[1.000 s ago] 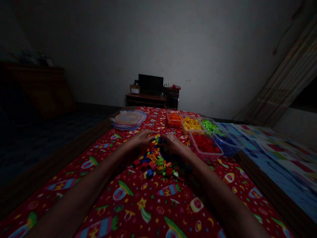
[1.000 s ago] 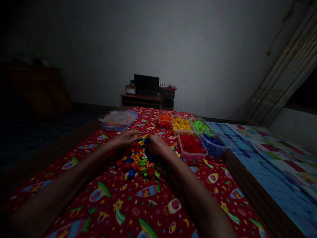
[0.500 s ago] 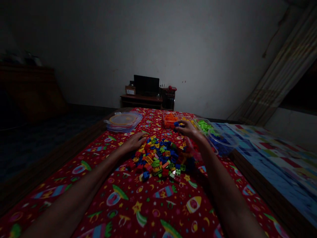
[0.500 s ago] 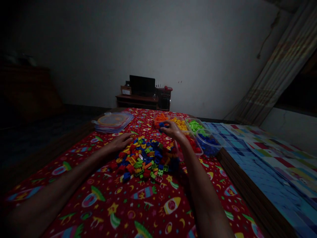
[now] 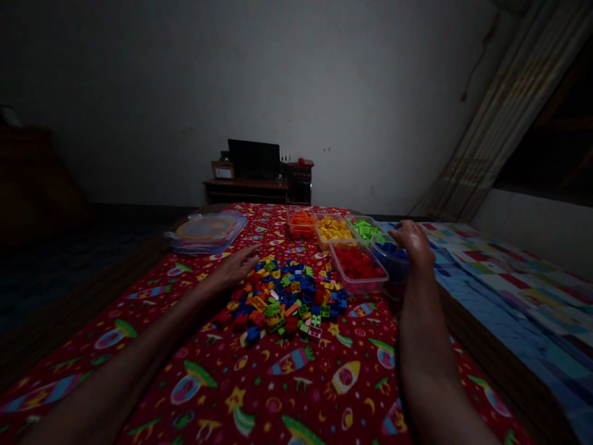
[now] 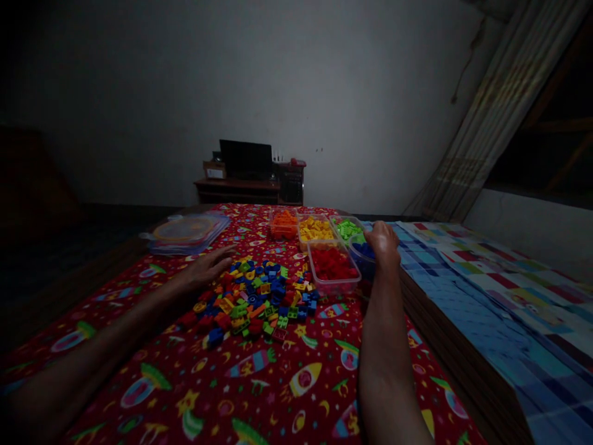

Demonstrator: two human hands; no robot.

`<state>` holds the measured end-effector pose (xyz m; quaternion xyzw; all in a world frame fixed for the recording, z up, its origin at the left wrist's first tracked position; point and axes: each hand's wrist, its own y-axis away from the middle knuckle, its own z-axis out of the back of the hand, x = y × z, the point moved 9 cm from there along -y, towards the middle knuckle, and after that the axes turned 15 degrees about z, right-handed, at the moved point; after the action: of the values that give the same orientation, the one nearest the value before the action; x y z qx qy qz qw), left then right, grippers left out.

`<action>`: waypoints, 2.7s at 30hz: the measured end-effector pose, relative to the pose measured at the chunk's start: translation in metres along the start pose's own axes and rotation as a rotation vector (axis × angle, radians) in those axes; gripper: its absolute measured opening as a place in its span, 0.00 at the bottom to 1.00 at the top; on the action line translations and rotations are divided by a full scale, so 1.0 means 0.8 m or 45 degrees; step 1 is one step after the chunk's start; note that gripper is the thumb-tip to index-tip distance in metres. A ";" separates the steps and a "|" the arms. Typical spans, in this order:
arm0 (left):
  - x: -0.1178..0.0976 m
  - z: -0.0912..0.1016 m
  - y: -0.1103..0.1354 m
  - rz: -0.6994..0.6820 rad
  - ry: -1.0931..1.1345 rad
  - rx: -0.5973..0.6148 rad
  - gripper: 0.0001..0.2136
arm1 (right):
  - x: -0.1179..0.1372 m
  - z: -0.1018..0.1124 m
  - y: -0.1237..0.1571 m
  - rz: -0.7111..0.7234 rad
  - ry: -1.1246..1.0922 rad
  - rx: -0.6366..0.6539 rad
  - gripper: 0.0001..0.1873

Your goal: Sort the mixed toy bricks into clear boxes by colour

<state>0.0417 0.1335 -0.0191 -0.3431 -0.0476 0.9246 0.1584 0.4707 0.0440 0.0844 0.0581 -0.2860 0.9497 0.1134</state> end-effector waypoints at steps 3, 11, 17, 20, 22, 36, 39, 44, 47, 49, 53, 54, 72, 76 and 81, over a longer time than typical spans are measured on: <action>-0.055 0.004 0.018 -0.144 -0.133 -0.081 0.34 | 0.016 0.025 0.000 -0.002 -0.081 -0.149 0.19; -0.229 -0.122 0.184 -0.979 -0.445 0.345 0.18 | 0.113 0.051 0.000 0.338 -0.355 -0.177 0.17; -0.209 -0.137 0.171 -0.934 -0.609 0.192 0.16 | 0.163 0.041 0.008 0.474 -0.405 -0.084 0.16; -0.196 -0.118 0.145 -0.855 -0.668 0.145 0.15 | 0.178 0.033 0.012 0.507 -0.387 -0.032 0.16; -0.187 -0.105 0.130 -0.797 -0.680 0.141 0.15 | 0.187 0.028 0.013 0.527 -0.361 0.008 0.16; -0.097 -0.030 0.042 -0.260 -0.194 0.274 0.19 | 0.290 -0.065 0.065 0.996 -0.346 0.659 0.15; -0.083 -0.022 0.035 -0.205 -0.187 0.210 0.18 | 0.312 -0.089 0.085 1.116 -0.376 0.765 0.16; -0.079 -0.021 0.031 -0.269 -0.232 0.159 0.14 | 0.332 -0.115 0.111 1.297 -0.341 0.770 0.23; -0.085 -0.027 0.034 -0.352 -0.256 0.081 0.13 | 0.327 -0.124 0.108 1.279 -0.349 0.712 0.25; -0.090 -0.035 0.041 -0.402 -0.268 0.026 0.13 | 0.319 -0.125 0.097 1.211 -0.374 0.642 0.25; -0.103 -0.050 0.057 -0.459 -0.292 -0.023 0.13 | 0.307 -0.111 0.079 1.111 -0.450 0.548 0.26; -0.105 -0.052 0.059 -0.453 -0.300 -0.019 0.12 | 0.308 -0.105 0.078 1.108 -0.473 0.537 0.25; -0.101 -0.023 0.051 -0.282 -0.333 0.285 0.09 | 0.328 -0.125 0.104 1.241 -0.376 0.733 0.13; -0.115 -0.039 0.068 -0.327 -0.462 0.302 0.08 | 0.317 -0.112 0.087 1.164 -0.439 0.715 0.14; -0.092 -0.032 0.055 -0.233 -0.503 0.290 0.08 | 0.340 -0.109 0.124 1.271 -0.421 0.980 0.14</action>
<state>0.0994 0.0675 -0.0020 -0.1297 -0.0039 0.9549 0.2669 0.1793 0.0619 0.0072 0.1002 0.0685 0.9012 -0.4160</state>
